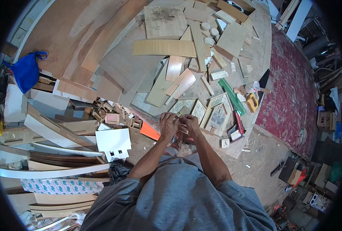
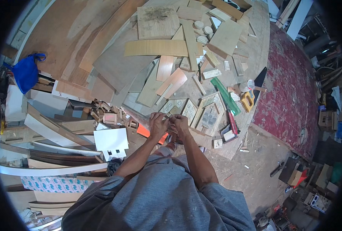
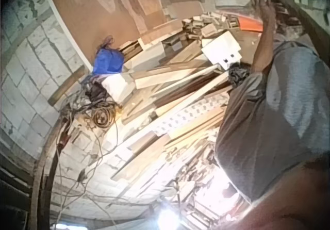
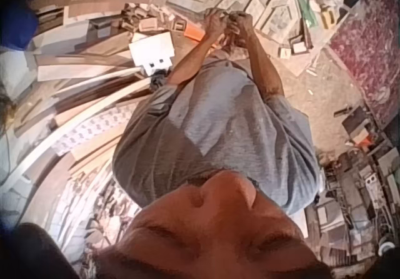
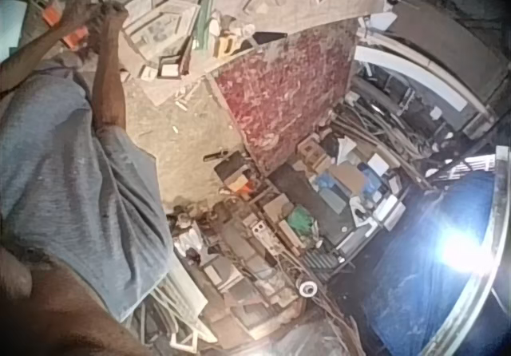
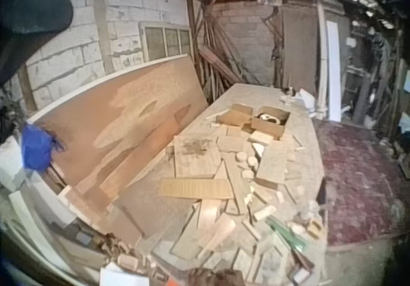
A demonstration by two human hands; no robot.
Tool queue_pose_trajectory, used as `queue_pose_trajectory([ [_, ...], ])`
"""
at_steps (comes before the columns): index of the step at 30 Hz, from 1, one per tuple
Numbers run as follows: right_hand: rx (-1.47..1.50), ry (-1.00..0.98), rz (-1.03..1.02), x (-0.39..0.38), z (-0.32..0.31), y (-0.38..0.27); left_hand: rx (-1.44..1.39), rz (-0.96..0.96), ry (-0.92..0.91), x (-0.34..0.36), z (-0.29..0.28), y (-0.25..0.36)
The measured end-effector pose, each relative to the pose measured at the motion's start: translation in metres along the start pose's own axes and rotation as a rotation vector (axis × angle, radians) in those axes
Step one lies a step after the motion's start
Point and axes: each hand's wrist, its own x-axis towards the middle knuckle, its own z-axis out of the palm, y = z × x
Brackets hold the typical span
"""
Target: Glue small wooden details onto a model house structure.
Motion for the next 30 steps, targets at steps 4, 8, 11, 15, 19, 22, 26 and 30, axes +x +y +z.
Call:
queue_pose_trajectory([
  [4, -0.013, -0.012, 0.068, -0.002, 0.005, -0.009, -0.022, 0.006, 0.026, 0.001, 0.001, -0.004],
  [8, 0.007, -0.039, 0.055, -0.001, 0.003, -0.011, -0.026, 0.004, 0.007, 0.002, 0.0, -0.002],
  [11, 0.032, -0.061, 0.073, 0.001, 0.002, -0.011, -0.014, -0.001, -0.016, 0.001, -0.002, 0.001],
  [15, 0.044, -0.043, 0.063, 0.004, 0.004, -0.01, -0.015, -0.004, -0.012, 0.002, 0.001, 0.0],
  [19, 0.074, -0.029, 0.065, 0.005, 0.001, -0.006, -0.043, -0.028, -0.005, 0.001, 0.004, 0.003],
  [22, 0.098, -0.05, 0.082, 0.0, 0.0, -0.008, -0.07, -0.025, 0.013, 0.002, 0.004, 0.003],
  [26, 0.106, -0.042, 0.057, -0.008, 0.005, -0.013, -0.08, -0.026, 0.016, 0.001, 0.005, 0.003],
  [30, 0.085, -0.002, 0.063, -0.006, 0.007, -0.015, -0.072, -0.042, 0.01, -0.001, 0.007, 0.002],
])
